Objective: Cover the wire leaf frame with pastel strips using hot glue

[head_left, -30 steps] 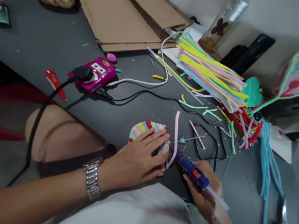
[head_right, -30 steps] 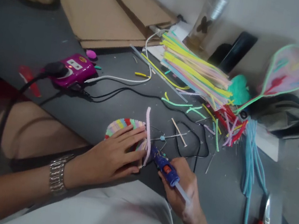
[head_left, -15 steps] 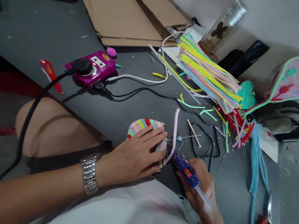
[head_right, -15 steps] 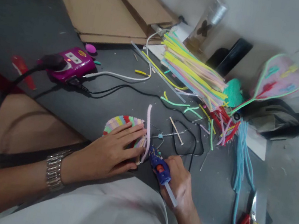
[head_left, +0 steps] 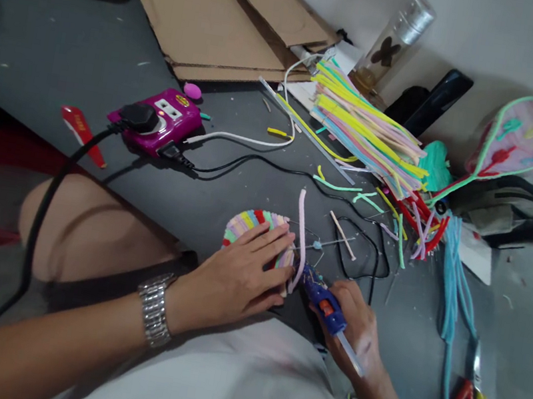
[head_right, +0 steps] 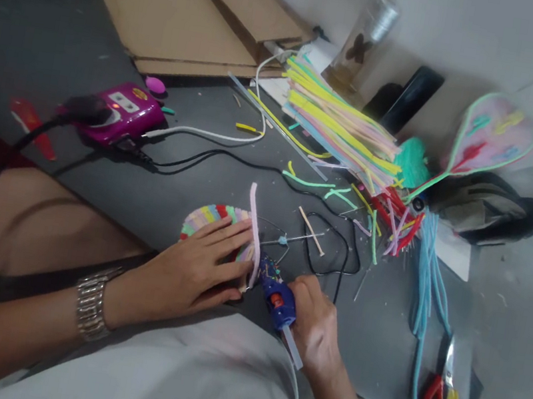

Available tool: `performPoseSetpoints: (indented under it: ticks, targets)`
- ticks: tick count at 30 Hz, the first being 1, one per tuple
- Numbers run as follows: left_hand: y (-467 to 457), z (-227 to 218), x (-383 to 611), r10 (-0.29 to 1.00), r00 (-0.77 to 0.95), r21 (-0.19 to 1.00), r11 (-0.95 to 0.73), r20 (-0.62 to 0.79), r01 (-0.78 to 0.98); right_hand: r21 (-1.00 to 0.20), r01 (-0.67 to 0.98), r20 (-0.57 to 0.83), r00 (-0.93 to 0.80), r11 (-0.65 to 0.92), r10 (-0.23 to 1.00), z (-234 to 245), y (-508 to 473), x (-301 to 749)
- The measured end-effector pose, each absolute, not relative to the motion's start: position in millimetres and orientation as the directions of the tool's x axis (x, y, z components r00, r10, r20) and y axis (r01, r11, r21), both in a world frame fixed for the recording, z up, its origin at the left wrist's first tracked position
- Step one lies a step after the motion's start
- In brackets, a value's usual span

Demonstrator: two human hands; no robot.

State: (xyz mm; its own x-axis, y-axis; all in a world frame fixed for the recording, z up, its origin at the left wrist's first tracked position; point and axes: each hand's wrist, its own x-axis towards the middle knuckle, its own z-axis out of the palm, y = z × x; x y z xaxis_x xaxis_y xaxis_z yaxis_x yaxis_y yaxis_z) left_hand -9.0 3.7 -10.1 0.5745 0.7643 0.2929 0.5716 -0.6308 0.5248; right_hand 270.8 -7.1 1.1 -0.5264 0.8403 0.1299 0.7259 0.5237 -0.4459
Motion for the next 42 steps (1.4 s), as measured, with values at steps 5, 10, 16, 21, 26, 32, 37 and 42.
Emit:
performPoseSetpoints:
  ticks: [5,10,16,21,26,32,37,42]
  targets:
    - [2.5,-12.5,-8.9,0.763,0.57,0.517,-0.635,0.304,0.575,-0.401,0.724,0.175,-0.54,0.561,0.823,4.5,-8.0,267.2]
    - [3.4,-11.7,-8.5,0.763,0.569,0.523,-0.635,0.307,0.569,-0.357,0.73,0.209,-0.545,0.583,0.812,6.8,-8.7,263.9]
    - [3.2,-11.6,-8.7,0.77,0.559,0.524,-0.627,0.306,0.577,-0.344,0.737,0.194,-0.55,0.582,0.812,6.8,-10.1,263.4]
    - [3.1,-11.6,-8.4,0.764,0.564,0.506,-0.637,0.314,0.581,-0.38,0.717,0.205,-0.551,0.584,0.809,7.8,-9.3,263.7]
    - [3.3,-9.3,-9.1,0.764,0.571,0.507,-0.635,0.302,0.583,-0.467,0.69,0.141,-0.558,0.552,0.818,4.9,-7.2,271.0]
    - [3.3,-9.0,-9.2,0.768,0.567,0.521,-0.628,0.296,0.579,-0.486,0.706,0.125,-0.527,0.515,0.84,0.0,-6.9,275.2]
    - [2.7,-12.1,-8.8,0.765,0.564,0.515,-0.634,0.311,0.577,-0.472,0.709,0.15,-0.52,0.523,0.841,-2.4,-6.8,275.3]
    - [2.9,-11.1,-8.8,0.762,0.572,0.502,-0.638,0.303,0.584,-0.421,0.725,0.161,-0.532,0.545,0.831,-0.5,-5.8,272.6]
